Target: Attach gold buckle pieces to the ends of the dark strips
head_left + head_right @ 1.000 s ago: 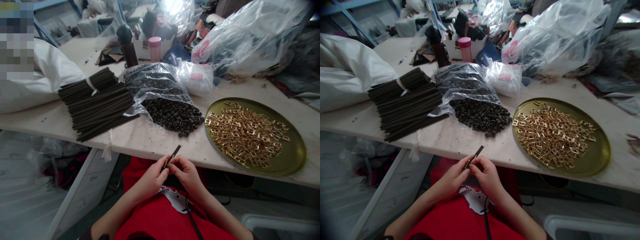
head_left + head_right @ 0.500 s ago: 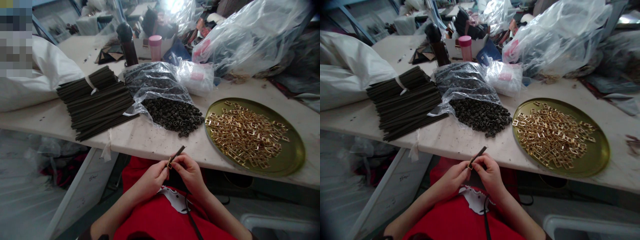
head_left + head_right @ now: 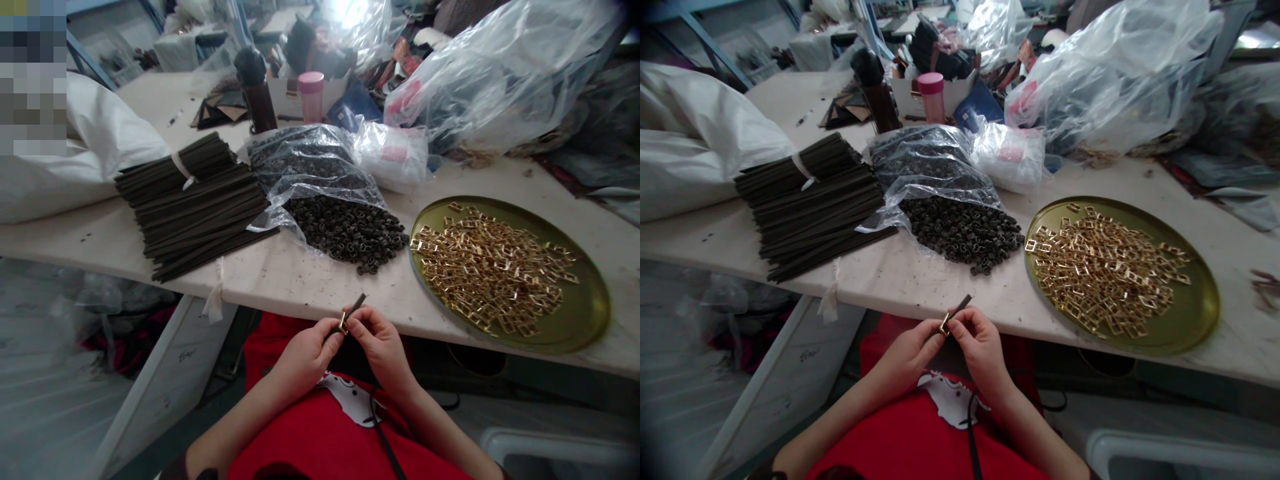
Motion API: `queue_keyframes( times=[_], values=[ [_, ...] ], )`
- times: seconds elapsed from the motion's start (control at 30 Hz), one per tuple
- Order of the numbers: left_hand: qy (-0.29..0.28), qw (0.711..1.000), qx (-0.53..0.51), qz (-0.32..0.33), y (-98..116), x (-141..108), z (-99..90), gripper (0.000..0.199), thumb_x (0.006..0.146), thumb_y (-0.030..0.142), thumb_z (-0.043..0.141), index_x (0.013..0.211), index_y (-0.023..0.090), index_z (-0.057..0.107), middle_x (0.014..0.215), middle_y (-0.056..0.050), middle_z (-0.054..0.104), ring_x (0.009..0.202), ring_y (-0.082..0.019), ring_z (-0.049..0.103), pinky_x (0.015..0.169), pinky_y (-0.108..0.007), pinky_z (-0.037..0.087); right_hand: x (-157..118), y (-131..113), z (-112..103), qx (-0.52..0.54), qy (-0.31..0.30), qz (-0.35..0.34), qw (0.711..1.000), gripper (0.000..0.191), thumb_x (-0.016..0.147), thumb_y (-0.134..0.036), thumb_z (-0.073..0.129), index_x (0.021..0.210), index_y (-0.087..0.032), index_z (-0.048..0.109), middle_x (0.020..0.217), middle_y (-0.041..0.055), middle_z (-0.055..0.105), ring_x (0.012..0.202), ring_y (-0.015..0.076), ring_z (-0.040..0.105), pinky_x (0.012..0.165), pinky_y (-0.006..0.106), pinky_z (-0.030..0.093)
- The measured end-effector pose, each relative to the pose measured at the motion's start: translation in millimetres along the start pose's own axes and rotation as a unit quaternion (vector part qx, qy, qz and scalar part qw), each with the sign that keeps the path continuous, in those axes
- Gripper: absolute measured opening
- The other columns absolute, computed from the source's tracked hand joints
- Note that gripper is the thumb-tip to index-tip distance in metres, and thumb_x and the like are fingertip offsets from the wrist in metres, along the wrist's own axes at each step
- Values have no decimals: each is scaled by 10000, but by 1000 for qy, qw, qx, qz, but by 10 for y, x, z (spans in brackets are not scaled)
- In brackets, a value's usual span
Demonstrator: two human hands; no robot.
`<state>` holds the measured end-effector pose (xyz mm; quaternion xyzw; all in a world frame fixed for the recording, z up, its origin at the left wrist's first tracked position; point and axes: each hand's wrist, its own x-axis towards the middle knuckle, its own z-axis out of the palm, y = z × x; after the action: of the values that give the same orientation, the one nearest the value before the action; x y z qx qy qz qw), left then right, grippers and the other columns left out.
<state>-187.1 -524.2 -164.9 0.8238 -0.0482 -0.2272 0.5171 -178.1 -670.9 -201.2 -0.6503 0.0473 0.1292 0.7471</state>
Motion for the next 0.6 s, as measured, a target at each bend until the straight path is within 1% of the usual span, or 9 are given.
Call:
queue_keyframes(
  times=[0.1,0.27,0.33,0.43,0.5,0.6],
  values=[
    [7,1000,8,-13,-12,-2,-4,305,896,340,387,1064,178,584,974,-42,656,875,-175,587,728,-239,420,2,-24,5,20,9,-1,1000,170,775,-350,606,733,-197,544,750,-6,592,693,133,518,655,252,418],
    [-10,1000,-4,-10,-19,-1,-12,296,898,347,378,1005,177,594,928,-32,649,826,-165,573,702,-233,412,15,-56,-2,39,27,-4,999,168,784,-337,596,712,-199,533,683,-22,572,636,118,511,623,240,416],
    [-12,1000,-6,-10,-20,8,-7,289,897,350,374,951,168,592,846,-23,631,754,-151,555,645,-225,402,14,-47,-4,36,21,-7,999,162,787,-333,594,718,-199,534,678,-23,570,634,116,512,624,238,415],
    [-14,999,-17,-24,-25,25,13,292,896,356,364,875,150,570,692,4,553,613,-121,501,545,-213,368,4,-14,3,15,11,-16,1000,162,782,-332,600,722,-193,543,680,-22,563,639,117,505,624,237,408],
    [-10,998,-41,-35,-28,32,27,277,896,347,361,923,145,549,677,15,521,582,-111,489,530,-211,369,-4,8,11,-2,12,-18,1000,175,772,-341,609,715,-187,547,676,-20,553,634,119,495,608,236,398],
    [8,998,-57,-32,-24,31,36,280,895,343,372,1041,156,522,723,8,538,615,-118,503,557,-219,386,-10,21,18,-10,13,-14,1000,179,771,-348,612,722,-188,547,674,-25,544,624,115,480,592,232,384]
  ],
)
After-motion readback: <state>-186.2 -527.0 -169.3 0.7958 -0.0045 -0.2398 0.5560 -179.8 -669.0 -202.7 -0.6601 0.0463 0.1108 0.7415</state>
